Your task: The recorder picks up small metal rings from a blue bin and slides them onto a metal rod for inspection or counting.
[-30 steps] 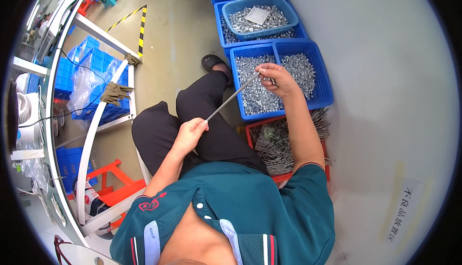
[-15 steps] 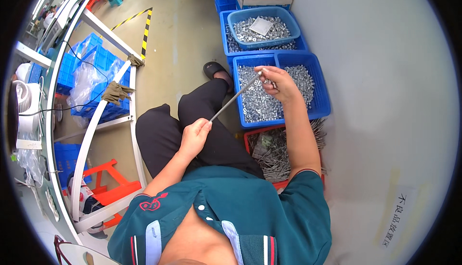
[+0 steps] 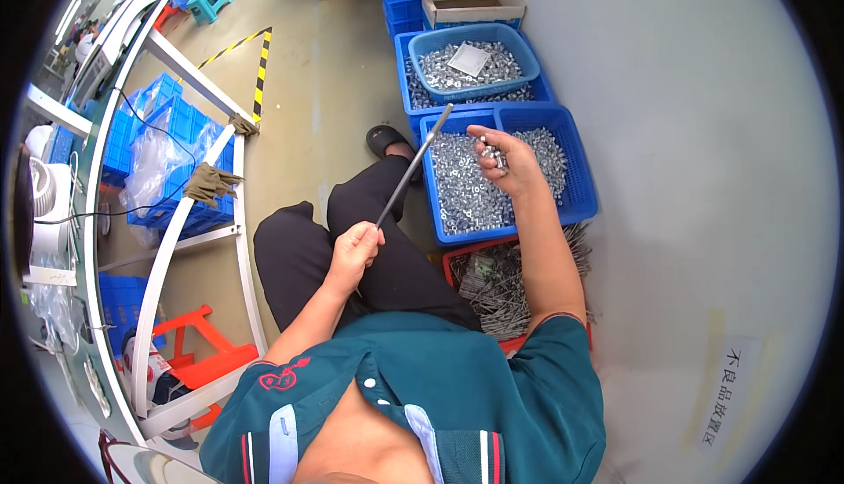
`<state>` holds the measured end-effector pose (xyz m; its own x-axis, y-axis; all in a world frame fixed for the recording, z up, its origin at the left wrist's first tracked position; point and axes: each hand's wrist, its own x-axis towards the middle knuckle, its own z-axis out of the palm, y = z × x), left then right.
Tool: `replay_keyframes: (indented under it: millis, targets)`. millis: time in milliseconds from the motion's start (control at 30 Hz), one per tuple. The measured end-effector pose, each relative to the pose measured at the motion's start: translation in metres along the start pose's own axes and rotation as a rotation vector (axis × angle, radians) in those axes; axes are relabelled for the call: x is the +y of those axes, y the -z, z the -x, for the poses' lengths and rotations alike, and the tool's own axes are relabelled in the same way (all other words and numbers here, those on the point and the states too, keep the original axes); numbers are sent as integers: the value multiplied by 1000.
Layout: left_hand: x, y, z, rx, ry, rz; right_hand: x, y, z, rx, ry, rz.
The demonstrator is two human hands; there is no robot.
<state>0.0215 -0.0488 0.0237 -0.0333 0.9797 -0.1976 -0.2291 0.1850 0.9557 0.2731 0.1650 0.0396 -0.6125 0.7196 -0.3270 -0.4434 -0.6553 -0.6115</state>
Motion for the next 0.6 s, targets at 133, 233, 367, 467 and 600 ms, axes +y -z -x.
replay_keyframes:
  millis: [133, 233, 367, 467, 600]
  targets:
    - [8, -1, -4, -19, -8, 25, -3, -5, -1, -37, 89, -32]
    - [13, -2, -9, -31, -7, 19, -7, -7, -1, -68, 81, -104]
    - [19, 1, -11, 2, -51, -204, -10, -10, 1, -108, 54, -303]
    - [19, 5, -12, 7, -75, -315, -11, -12, 4, -137, 51, -363]
    - [19, 7, -15, 68, -97, -512, -7, -13, 7, -241, 32, -348]
